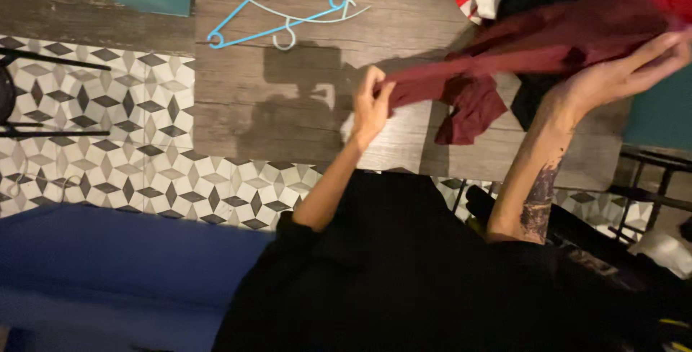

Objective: The person places several shirts on hangers and hangs them on a clothing rack. They handle a white graphic tee, a black polo, a black graphic tee, and a maroon shirt, smoothing each before placing it on a hanger and moving it to the rack.

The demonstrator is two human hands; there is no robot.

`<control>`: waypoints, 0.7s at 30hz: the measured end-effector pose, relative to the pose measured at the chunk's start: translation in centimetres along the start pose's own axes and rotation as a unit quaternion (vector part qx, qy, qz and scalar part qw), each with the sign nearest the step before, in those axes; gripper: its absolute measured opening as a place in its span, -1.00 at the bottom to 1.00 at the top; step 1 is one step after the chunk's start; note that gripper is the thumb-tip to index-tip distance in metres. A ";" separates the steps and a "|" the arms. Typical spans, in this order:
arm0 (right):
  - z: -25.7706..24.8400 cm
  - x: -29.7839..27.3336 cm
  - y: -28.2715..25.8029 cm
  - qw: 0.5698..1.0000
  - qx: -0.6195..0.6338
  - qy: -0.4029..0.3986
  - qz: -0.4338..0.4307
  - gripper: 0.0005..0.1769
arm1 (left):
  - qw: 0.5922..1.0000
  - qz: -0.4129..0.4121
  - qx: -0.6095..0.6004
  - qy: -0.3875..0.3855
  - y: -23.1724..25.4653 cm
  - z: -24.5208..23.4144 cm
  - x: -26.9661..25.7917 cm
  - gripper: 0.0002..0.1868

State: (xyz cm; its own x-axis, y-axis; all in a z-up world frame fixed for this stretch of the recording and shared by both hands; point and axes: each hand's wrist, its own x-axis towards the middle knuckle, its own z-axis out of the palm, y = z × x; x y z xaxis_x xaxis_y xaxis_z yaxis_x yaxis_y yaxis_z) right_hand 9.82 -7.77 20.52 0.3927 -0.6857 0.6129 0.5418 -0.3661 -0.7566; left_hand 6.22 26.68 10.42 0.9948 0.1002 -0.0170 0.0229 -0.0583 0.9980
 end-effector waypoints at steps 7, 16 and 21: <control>5.6 -1.8 7.6 0.975 -0.092 -0.197 0.042 -0.34 | 0.968 0.149 0.180 0.087 3.0 -1.8 7.8 -0.70; -2.4 -16.8 4.2 0.764 -0.454 -0.437 0.136 -0.16 | 0.880 0.102 0.449 -0.118 -5.5 0.5 2.0 -0.20; -8.1 -20.3 6.0 0.766 -0.440 -0.466 0.046 -0.25 | 0.834 0.168 0.502 -0.158 -10.2 0.1 1.7 -0.67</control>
State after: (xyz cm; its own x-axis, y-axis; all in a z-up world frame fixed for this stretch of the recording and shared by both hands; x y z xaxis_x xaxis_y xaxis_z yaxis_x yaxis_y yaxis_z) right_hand -0.86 -1.15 1.71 0.9814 -0.1376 0.1337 -0.0705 -0.9067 -0.4159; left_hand 7.73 27.39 0.21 0.9348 -0.3460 0.0801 -0.3482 -0.8484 0.3987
